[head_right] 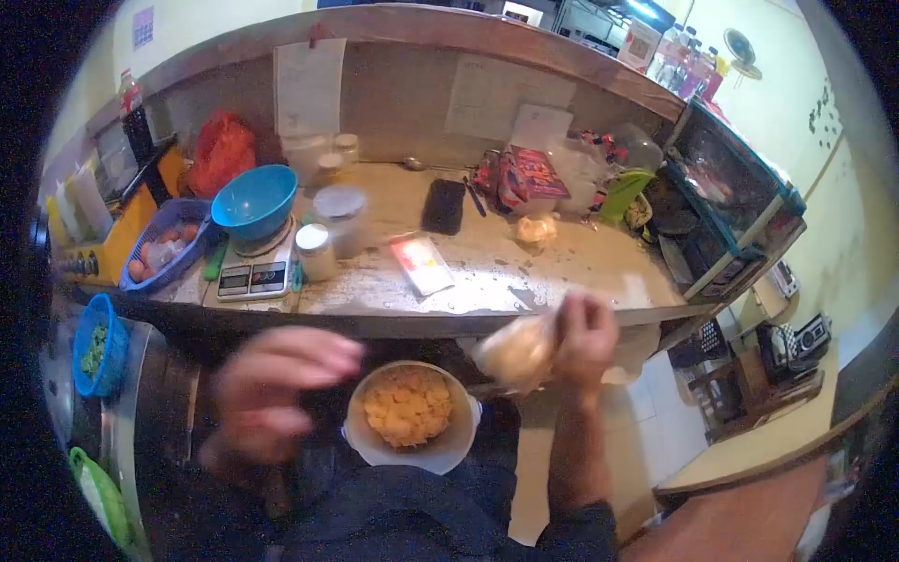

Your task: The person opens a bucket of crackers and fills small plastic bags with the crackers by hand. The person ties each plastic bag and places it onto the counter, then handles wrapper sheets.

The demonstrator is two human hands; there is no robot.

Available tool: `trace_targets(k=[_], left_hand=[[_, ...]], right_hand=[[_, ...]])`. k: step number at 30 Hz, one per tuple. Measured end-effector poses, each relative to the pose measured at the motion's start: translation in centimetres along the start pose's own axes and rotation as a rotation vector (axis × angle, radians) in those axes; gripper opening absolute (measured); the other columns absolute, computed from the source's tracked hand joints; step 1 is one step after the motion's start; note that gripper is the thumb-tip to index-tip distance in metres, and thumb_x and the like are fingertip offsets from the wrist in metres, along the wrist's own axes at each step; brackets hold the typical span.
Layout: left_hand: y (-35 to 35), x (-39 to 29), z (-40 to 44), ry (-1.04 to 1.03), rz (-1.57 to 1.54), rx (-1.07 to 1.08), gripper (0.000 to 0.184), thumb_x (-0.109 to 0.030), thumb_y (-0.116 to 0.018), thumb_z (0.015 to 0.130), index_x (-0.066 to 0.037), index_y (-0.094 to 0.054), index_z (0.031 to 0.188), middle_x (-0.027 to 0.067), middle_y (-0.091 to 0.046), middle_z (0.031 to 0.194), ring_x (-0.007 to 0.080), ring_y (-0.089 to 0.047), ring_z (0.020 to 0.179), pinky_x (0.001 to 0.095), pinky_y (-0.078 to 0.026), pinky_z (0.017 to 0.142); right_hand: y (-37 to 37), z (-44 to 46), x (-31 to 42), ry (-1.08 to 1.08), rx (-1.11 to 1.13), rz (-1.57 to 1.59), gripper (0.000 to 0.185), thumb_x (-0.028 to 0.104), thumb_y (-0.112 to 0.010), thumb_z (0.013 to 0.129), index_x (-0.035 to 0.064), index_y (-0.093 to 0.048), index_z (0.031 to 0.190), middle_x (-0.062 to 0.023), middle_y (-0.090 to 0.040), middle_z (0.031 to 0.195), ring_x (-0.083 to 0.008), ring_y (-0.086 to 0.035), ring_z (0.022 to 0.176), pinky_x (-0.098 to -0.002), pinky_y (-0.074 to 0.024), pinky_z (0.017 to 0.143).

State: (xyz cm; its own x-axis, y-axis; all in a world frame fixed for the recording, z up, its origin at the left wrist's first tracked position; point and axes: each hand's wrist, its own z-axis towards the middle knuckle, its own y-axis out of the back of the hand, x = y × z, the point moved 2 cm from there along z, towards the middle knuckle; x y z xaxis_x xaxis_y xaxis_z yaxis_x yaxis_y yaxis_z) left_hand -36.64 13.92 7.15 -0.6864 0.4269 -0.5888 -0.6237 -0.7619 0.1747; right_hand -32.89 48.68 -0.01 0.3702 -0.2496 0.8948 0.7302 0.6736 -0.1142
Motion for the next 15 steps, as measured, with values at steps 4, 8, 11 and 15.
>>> trace_targets(k=[4,8,11,15], left_hand=[[5.1,-5.9,3.9,-0.563,0.091,0.005,0.049,-0.04,-0.06,0.089,-0.005,-0.051,0.121,0.0131,-0.059,0.107,0.0325,-0.058,0.099,0.0445,-0.049,0.086],[5.6,-7.4,6.5,-0.541,0.283,0.111,0.05,-0.041,-0.059,0.09,-0.004,-0.051,0.123,0.0135,-0.058,0.109,0.0324,-0.057,0.101,0.0447,-0.048,0.087],[5.1,-7.7,7.1,-0.501,0.359,0.129,0.05,-0.041,-0.058,0.09,-0.004,-0.05,0.124,0.0138,-0.057,0.111,0.0323,-0.056,0.102,0.0448,-0.047,0.089],[5.4,-7.8,7.4,-0.457,0.421,0.078,0.051,-0.041,-0.056,0.091,-0.004,-0.05,0.125,0.0142,-0.056,0.113,0.0321,-0.055,0.104,0.0449,-0.045,0.09]], right_hand=[[1.4,10.7,-0.2,0.163,-0.111,0.011,0.019,0.019,-0.062,0.092,0.0002,-0.061,0.092,0.0018,-0.055,0.073,-0.0064,-0.048,0.065,-0.0221,-0.0413,0.059],[4.3,21.5,-6.1,0.235,-0.078,-0.255,0.038,0.021,-0.068,0.088,-0.003,-0.057,0.115,-0.0073,-0.063,0.096,-0.0142,-0.059,0.085,-0.0251,-0.0477,0.075],[3.5,22.4,-6.8,0.314,0.087,-0.311,0.059,0.021,-0.071,0.085,-0.0006,-0.044,0.134,-0.0176,-0.055,0.124,-0.0232,-0.055,0.112,-0.0312,-0.0447,0.092],[-2.7,11.7,5.3,0.391,0.307,-0.211,0.079,0.023,-0.075,0.082,0.0081,-0.03,0.145,-0.0229,-0.036,0.144,-0.0317,-0.036,0.134,-0.0465,-0.031,0.108]])
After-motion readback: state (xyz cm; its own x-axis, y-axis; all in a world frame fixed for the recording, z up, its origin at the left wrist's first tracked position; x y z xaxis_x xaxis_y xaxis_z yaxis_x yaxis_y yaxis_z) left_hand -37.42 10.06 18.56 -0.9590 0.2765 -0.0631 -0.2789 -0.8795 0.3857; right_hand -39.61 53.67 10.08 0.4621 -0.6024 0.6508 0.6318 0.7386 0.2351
